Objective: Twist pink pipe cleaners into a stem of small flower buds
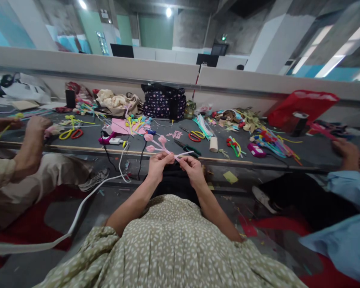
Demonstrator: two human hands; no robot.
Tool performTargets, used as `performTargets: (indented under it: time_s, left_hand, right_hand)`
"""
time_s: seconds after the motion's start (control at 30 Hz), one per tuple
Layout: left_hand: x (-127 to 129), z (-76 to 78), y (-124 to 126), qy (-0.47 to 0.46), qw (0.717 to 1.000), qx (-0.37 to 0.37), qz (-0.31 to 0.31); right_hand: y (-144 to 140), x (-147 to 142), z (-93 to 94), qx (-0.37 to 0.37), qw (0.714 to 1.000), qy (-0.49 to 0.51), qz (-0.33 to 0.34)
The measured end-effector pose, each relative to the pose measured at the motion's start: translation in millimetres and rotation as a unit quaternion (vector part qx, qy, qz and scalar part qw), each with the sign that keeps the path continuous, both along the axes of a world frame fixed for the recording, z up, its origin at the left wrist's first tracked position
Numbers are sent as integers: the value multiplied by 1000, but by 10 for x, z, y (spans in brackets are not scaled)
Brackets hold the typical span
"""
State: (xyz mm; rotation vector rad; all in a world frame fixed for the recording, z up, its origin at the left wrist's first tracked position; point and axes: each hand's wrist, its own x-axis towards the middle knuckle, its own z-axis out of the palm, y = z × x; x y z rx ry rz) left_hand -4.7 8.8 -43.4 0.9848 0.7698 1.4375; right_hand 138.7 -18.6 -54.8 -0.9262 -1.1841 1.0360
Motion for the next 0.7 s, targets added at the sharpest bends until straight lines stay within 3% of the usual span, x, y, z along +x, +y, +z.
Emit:
performTargets:
  time_s: [0.27, 0.7]
  left_hand:
    - [-22, 8, 12, 16, 1000, 20, 5]
    - [-11, 26, -48, 57, 998, 28, 2]
  right_hand:
    - [-8, 0, 3, -70, 995, 67, 39]
    - [-41, 41, 68, -80, 990, 66, 100]
